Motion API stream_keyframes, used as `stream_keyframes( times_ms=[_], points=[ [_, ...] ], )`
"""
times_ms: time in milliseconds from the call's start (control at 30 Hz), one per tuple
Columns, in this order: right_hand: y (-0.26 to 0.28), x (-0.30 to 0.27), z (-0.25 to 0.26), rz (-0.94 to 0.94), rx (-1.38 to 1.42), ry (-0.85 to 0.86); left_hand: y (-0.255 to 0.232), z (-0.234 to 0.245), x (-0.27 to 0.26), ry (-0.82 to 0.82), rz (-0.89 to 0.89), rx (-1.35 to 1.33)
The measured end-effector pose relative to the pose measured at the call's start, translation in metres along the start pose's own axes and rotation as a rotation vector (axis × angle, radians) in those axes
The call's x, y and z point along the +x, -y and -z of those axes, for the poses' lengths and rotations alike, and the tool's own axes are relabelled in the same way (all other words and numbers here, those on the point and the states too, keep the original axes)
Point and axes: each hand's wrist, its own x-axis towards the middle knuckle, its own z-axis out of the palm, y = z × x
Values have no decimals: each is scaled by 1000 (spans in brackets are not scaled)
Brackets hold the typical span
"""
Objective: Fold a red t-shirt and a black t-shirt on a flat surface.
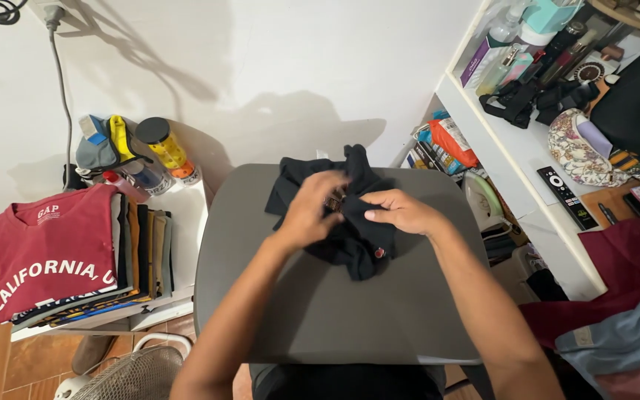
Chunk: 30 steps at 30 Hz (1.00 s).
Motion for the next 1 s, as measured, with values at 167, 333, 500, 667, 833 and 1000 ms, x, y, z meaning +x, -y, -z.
stream_keyframes(
  times_ms=[167,333,500,667,833,1000],
  points=[
    [21,-9,-10,29,-24,-10,32,-26,20,253,-208,-236],
    [74,-37,-21,-96,-354,-176,35,-16,25,301,224,-377],
    [49,-32,-5,-503,-1207,-46,43,-12,20,384,224,-444],
    [23,-54,39,-109,-608,-178,-3,62,38,424,285,-111],
    [51,-59,31,-57,-397,-203,7,98,19,659,273,427],
    [67,-56,17,-342,-898,-32,23,129,-4,348,105,-196]
  ],
)
